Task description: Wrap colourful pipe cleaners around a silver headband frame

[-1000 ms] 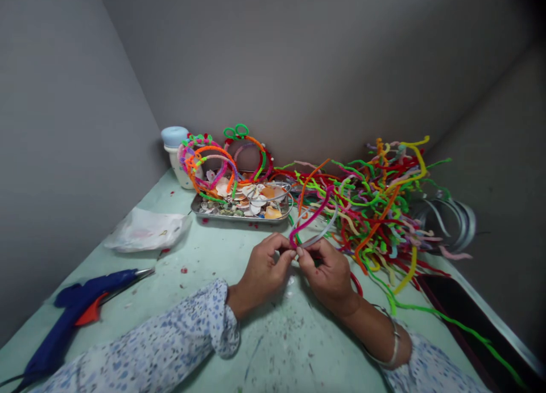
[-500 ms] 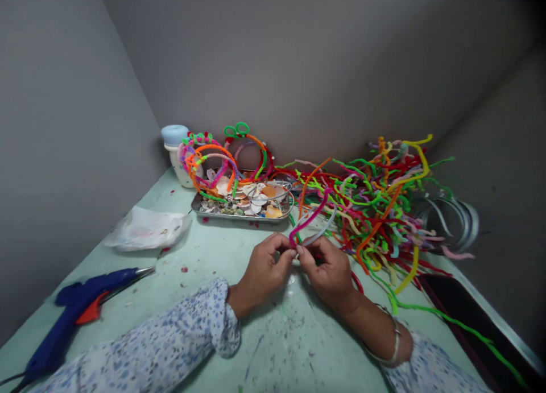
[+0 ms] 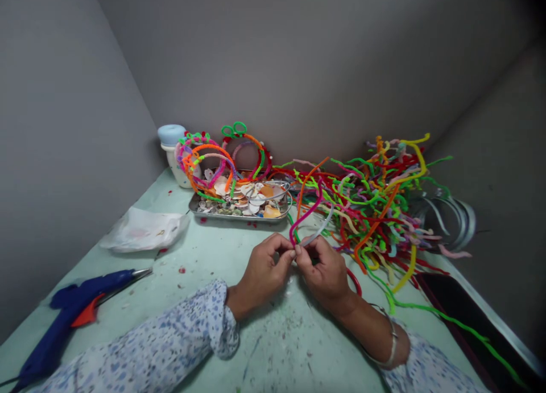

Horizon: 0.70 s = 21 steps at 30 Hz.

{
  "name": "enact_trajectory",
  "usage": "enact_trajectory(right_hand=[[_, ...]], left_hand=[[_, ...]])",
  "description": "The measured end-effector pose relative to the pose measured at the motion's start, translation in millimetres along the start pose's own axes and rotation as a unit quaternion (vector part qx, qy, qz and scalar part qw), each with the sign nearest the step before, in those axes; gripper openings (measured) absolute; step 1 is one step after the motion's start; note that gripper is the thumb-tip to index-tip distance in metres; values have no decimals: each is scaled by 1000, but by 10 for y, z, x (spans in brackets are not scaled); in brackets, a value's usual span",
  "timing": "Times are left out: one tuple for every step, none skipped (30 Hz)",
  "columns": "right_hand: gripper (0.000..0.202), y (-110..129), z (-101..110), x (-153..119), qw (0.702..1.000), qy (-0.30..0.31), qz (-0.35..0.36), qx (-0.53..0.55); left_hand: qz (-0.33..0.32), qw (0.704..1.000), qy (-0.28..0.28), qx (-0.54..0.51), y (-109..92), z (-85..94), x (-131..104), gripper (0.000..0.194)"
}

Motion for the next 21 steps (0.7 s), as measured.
enact_trajectory(right_hand=[[12,-14,-6,3,1000,4,-4,3],[12,-28,-12,7,1000,10,-9,8],[13,-39,-16,11,1000,15,-12,14],[13,-47,-19,16,999,20,-14,23],[12,-51,-19,21,999,24,-15,34],[11,-53,-17,26,998,27,-16,45],[10,-54,-12,31,998,27,-17,54],[9,-54,-6,34,998,26,-19,60],[9,-53,-1,35,998,25,-21,62],[10,-52,2,35,998,25,-23,60],[11,-51,3,34,998,25,-24,57],[12,-51,1,32,998,26,-25,55],[12,-53,-1,30,998,27,-27,54],[12,-58,1,29,998,26,-31,56],[11,-64,3,28,997,24,-35,58],[10,-68,5,28,997,22,-38,61],[9,-69,6,28,997,20,-40,63],[8,-68,8,28,997,18,-42,63],[8,-66,9,28,997,15,-43,61],[8,-63,10,28,997,12,-45,57],[8,-59,12,29,998,9,-46,51]], left_hand=[[1,1000,1,-4,5,-2,-3,11],[5,1000,0,-8,12,-4,-7,11],[9,1000,0,-11,18,-4,-11,11],[12,1000,-1,-12,23,-4,-15,11],[15,1000,-2,-14,24,-5,-17,11],[17,1000,-1,-15,23,-8,-18,10],[17,1000,0,-15,19,-10,-19,10],[18,1000,2,-16,16,-14,-19,10],[19,1000,4,-16,13,-17,-19,11],[19,1000,1,-14,11,-14,-20,12],[19,1000,4,-16,9,-18,-20,12],[21,1000,2,-16,11,-15,-21,13],[22,1000,2,-13,13,-15,-21,13],[23,1000,2,-9,14,-15,-21,12],[22,1000,2,-4,15,-13,-21,12],[21,1000,3,2,14,-14,-20,12],[19,1000,4,7,13,-16,-18,11],[18,1000,5,11,12,-19,-17,11],[16,1000,6,13,8,-23,-16,11],[13,1000,6,14,4,-25,-16,11],[10,1000,6,15,-1,-28,-16,11]])
Point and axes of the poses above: each hand's wrist, its own x-axis towards the middle knuckle, its own z-axis out of the back of the hand, y = z × x, the point moved 8 cm from there along x, towards the middle knuckle, and after that the axes turned 11 degrees about -z, right-handed, at the moved point
